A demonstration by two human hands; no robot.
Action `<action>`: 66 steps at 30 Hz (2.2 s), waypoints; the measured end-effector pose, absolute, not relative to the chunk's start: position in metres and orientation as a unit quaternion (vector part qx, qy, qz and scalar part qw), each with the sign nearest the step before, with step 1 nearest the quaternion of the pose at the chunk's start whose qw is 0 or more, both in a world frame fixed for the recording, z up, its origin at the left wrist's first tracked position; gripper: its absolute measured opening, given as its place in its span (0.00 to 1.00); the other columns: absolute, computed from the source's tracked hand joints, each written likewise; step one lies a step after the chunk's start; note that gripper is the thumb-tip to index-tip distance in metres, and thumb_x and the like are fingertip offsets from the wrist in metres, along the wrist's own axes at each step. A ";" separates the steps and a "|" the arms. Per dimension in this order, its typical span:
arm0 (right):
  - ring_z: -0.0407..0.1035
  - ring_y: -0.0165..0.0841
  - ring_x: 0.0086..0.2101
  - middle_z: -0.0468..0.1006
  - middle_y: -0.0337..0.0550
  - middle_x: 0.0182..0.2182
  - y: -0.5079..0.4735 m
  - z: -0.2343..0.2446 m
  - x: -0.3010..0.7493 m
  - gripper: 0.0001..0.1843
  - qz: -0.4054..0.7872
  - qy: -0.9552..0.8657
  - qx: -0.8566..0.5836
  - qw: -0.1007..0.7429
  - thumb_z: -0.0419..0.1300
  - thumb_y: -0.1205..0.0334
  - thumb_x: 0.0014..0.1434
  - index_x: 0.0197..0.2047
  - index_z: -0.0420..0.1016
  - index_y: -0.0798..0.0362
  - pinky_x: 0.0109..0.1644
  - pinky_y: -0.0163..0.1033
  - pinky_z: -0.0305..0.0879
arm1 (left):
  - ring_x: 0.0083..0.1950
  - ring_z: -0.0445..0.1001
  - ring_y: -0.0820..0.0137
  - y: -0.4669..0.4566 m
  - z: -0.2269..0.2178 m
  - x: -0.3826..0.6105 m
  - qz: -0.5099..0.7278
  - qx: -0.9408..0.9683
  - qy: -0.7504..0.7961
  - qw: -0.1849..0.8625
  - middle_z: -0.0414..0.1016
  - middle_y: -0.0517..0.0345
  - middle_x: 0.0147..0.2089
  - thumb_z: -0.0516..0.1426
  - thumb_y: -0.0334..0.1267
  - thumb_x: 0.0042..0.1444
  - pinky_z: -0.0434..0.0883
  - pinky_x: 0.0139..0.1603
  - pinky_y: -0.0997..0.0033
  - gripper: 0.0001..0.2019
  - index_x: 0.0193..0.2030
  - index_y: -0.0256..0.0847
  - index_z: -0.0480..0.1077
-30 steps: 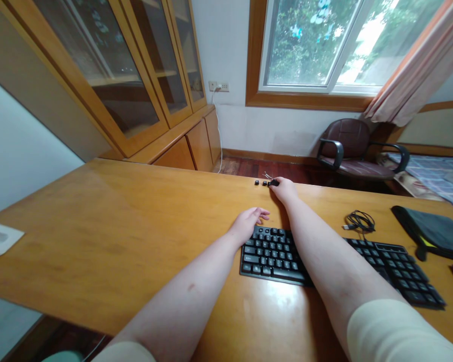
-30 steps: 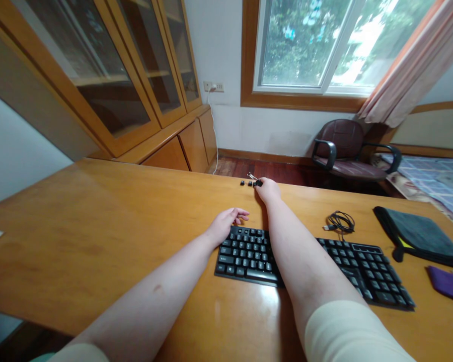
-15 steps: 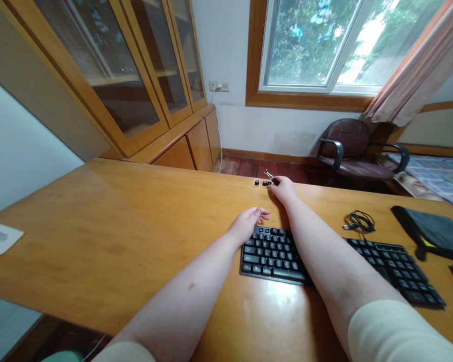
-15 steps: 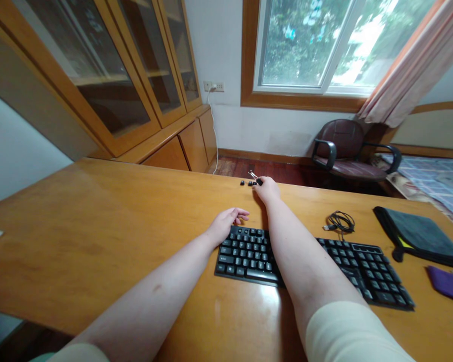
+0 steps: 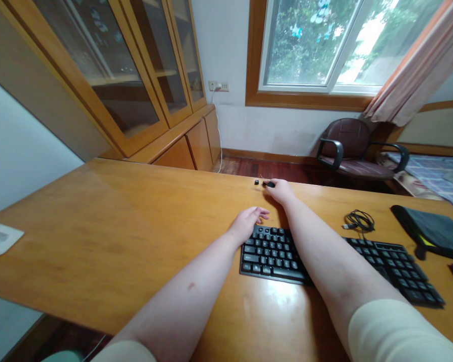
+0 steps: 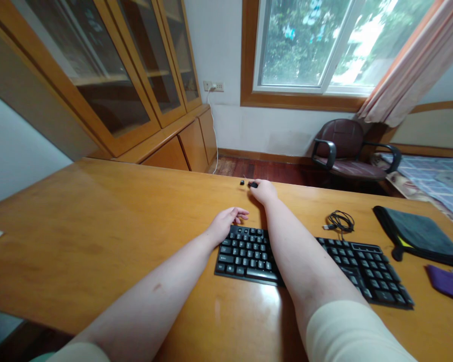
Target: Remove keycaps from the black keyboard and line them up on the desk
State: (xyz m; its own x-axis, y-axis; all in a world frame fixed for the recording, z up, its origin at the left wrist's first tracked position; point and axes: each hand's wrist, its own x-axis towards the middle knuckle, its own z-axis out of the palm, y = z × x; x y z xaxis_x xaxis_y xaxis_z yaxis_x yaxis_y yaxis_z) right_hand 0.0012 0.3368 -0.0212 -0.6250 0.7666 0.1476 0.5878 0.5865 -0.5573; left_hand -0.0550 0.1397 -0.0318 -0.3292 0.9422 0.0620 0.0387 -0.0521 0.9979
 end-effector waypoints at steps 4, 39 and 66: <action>0.72 0.34 0.35 0.80 0.43 0.35 0.337 -0.022 0.001 0.18 0.244 -0.868 -0.391 0.186 0.57 0.61 0.50 0.44 0.77 0.48 0.37 0.33 0.63 | 0.35 0.67 0.69 0.139 -0.029 -0.054 0.581 0.426 0.575 0.389 0.75 0.48 0.39 0.44 0.52 0.60 0.64 0.41 0.68 0.25 0.43 0.33 0.71; 0.72 0.35 0.36 0.79 0.44 0.36 0.337 -0.020 0.000 0.16 0.184 -0.884 -0.409 0.135 0.56 0.59 0.51 0.42 0.78 0.46 0.39 0.34 0.63 | 0.35 0.67 0.70 0.140 -0.029 -0.054 0.581 0.424 0.575 0.390 0.75 0.49 0.38 0.46 0.50 0.59 0.65 0.41 0.68 0.23 0.42 0.33 0.71; 0.71 0.39 0.39 0.78 0.50 0.37 0.344 -0.020 0.006 0.16 0.184 -0.837 -0.481 0.186 0.53 0.56 0.54 0.39 0.77 0.52 0.42 0.38 0.65 | 0.35 0.68 0.69 0.138 -0.024 -0.053 0.575 0.428 0.582 0.384 0.75 0.49 0.38 0.46 0.49 0.59 0.65 0.43 0.67 0.22 0.43 0.33 0.71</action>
